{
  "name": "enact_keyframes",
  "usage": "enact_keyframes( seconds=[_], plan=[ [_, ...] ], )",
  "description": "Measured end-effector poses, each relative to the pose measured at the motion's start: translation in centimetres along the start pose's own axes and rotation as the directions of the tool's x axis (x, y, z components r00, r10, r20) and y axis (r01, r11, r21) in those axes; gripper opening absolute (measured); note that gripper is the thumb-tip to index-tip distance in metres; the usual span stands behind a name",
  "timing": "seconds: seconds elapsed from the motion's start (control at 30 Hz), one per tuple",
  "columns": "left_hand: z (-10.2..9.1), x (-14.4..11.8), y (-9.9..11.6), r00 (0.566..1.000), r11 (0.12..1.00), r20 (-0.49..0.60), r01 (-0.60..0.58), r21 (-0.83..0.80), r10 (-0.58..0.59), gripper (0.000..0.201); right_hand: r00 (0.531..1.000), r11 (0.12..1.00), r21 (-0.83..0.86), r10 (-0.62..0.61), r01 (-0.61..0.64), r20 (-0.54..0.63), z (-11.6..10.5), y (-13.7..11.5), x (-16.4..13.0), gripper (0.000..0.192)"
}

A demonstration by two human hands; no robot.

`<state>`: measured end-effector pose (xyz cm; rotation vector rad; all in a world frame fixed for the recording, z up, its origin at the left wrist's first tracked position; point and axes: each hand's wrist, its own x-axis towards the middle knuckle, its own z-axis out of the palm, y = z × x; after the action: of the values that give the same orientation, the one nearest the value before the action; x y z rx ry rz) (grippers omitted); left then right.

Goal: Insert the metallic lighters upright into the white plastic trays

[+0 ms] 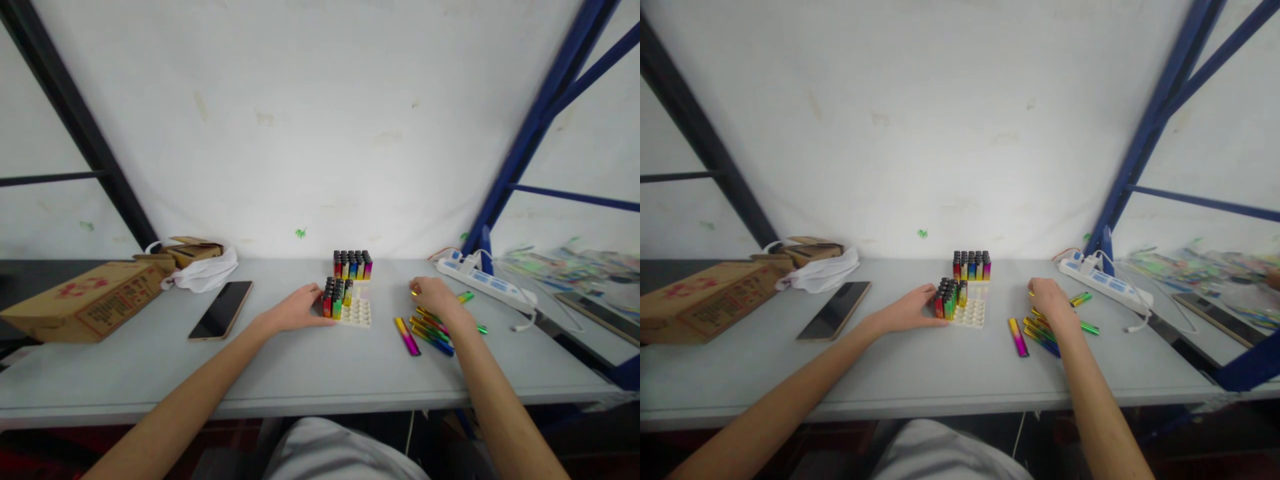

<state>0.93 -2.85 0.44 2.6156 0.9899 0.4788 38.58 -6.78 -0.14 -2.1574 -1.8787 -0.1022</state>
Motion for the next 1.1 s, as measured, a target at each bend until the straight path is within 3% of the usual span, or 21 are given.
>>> enact_keyframes(
  seconds=[0.2,0.37,0.47,0.53,0.63,0.73,0.93,1.1],
  plan=[
    [0.0,0.0,0.1,1.0,1.0,-0.005,-0.001,-0.004,0.001,0.06,0.996,0.999,-0.035,0.044,-0.041,0.076,0.9,-0.3,0.1,0.04],
    [0.1,0.1,-0.1,1.0,1.0,0.003,-0.006,0.006,0.006,0.061,0.993,0.998,0.047,-0.043,0.049,-0.109,-1.5,-1.5,0.4,0.027],
    [0.2,0.1,-0.2,1.0,1.0,-0.006,-0.001,0.001,0.001,0.062,0.972,0.956,0.262,-0.069,0.129,-0.226,-2.7,-2.7,0.3,0.019],
    [0.2,0.1,-0.1,1.0,1.0,-0.006,0.003,-0.002,-0.003,0.063,0.972,0.849,0.504,-0.044,0.158,-0.229,-2.9,-3.8,0.0,0.025],
    [0.1,0.1,0.0,1.0,1.0,0.006,0.004,-0.009,-0.004,0.062,0.988,0.527,0.837,-0.044,0.149,-0.148,-2.4,-5.4,-0.6,0.045],
    [0.0,0.1,0.0,1.0,1.0,0.019,-0.003,-0.006,0.003,0.063,0.992,0.272,0.958,-0.107,0.086,-0.059,-2.2,-6.8,-1.2,0.051],
    [0.2,0.1,-0.2,1.0,1.0,0.018,-0.005,0.002,0.005,0.064,0.964,0.086,0.992,-0.239,-0.094,0.113,-3.2,-9.3,-2.4,0.048],
    [0.2,0.1,-0.1,1.0,1.0,-0.002,-0.013,-0.022,0.013,0.062,0.924,0.076,0.978,-0.32,-0.196,0.21,-3.3,-10.8,-3.2,0.027]
  ],
)
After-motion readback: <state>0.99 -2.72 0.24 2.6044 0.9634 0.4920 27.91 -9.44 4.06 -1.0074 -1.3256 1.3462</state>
